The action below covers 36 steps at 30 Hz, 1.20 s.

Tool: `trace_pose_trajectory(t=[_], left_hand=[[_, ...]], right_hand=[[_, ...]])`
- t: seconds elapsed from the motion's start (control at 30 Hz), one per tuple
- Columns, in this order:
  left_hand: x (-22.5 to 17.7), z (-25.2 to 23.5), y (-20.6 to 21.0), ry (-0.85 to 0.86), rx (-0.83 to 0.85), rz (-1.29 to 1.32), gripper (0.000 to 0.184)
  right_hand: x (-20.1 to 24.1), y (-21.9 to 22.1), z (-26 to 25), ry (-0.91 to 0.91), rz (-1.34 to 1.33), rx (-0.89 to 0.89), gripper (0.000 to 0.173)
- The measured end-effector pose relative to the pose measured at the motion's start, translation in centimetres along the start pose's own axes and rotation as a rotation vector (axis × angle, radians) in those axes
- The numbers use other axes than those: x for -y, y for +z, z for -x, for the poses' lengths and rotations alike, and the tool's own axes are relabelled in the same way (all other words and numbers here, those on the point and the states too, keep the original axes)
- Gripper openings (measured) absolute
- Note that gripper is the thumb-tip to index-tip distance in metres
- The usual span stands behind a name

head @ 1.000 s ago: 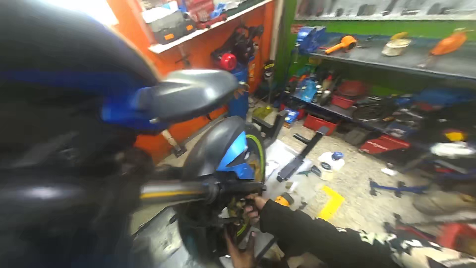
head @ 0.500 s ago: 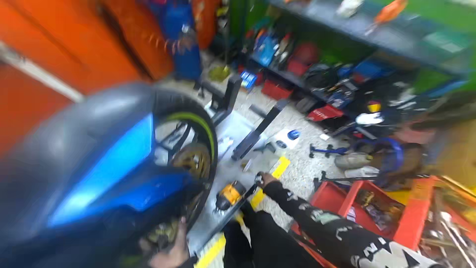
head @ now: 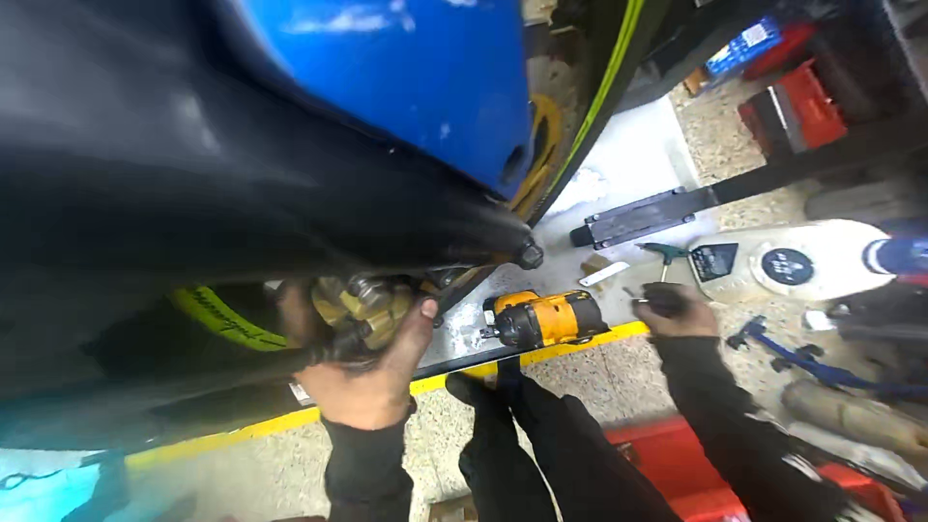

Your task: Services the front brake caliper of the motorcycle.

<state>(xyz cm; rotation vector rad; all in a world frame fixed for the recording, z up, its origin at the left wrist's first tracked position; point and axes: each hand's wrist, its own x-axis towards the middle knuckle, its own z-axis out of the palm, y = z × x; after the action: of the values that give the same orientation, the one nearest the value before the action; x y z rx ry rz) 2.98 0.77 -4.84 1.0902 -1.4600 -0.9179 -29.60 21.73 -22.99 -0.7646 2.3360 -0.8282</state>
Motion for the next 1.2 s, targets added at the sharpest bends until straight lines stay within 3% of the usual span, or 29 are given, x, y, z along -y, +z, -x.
trace_pose_trajectory(t=[0.03,0.1,0.17,0.3,0.37,0.5,0.63,0.97,1.2], left_hand=[[0.2,0.0,0.1,0.01,-0.015,0.024,0.09],[0.5,-0.2,0.2,0.019,-0.039,0.071,0.089],[0.7,-0.2,-0.1,0.034,-0.026,0.077,0.091],[1.5,-0.1,-2.7,0.058,0.18,0.144,0.099],[2.0,-0.5,-4.8,0.054,0.299,0.174,0.106],[2.8,-0.5,-5.8,0.174,0.219,0.082,0.102],[2.9,-1.4,-1.2,0.308,0.016,0.127,0.086],[3.4,-1.3,-0.6,0.281,0.017,0.26,0.084],[3.2,-1.3,-0.8,0.233,0.059,0.304,0.089]], right_hand=[[1.8,-1.4,1.0,-0.056,-0.109,-0.085,0.044],[4.9,-3.0,2.3,-0.339,-0.309,-0.214,0.036],[8.9,-2.8,3.6,-0.601,-0.451,-0.223,0.031],[18.9,1.0,7.3,-0.803,-0.571,-0.168,0.045],[21.8,3.3,8.1,-0.895,-0.644,-0.149,0.034],[24.3,6.6,9.0,-0.946,-0.741,-0.177,0.022],[25.0,8.1,9.0,-0.909,-0.754,-0.184,0.02],[25.7,8.1,9.1,-0.899,-0.797,-0.175,0.017],[26.3,8.4,8.6,-0.927,-0.659,-0.252,0.015]])
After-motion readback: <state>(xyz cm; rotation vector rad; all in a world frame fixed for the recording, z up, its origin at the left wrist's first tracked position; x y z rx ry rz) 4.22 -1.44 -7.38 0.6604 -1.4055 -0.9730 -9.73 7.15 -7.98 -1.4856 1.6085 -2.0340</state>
